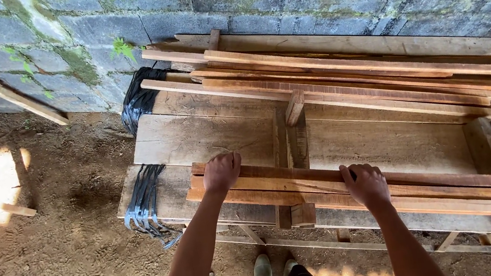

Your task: The recorder organizes and bundles several thin slats of wood together using plastic ties.

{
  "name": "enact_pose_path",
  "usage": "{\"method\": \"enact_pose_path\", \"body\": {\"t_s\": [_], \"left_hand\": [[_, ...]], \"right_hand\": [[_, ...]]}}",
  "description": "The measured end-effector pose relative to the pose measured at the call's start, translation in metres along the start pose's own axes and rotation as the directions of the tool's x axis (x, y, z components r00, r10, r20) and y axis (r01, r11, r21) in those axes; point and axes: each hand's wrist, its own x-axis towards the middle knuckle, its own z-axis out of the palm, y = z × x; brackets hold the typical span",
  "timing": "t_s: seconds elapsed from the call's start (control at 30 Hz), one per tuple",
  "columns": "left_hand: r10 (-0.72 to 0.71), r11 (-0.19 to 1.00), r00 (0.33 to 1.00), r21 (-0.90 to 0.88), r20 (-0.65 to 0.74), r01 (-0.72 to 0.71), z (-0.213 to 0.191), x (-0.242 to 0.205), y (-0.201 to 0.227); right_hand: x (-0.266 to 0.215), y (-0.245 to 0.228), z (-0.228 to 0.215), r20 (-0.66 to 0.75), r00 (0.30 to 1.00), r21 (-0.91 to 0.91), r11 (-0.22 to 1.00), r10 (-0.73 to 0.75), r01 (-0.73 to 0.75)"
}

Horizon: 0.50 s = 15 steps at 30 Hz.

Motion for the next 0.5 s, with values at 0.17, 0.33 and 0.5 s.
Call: {"method": "enact_pose_path", "body": {"t_s": [0.17,0.33,0.5], "left_hand": [[-0.009,1.000,1.000,0.001,0.016,0.009,0.006,0.001,-0.003],[-0.030,1.000,0.999,-0.005,0.022,0.030,0.006,0.002,-0.004],[-0.060,0.998,0.998,0.024,0.023,0.059,0.013,0.004,-0.008]], "right_hand": [[0.003,0.004,0.004,-0.018,1.000,-0.005,1.000,-0.008,0.008],[0.001,0.002,0.004,-0.054,0.998,-0.010,0.999,-0.040,0.040],[0.000,-0.002,-0.001,-0.072,0.996,-0.008,0.998,-0.056,0.055]]}}
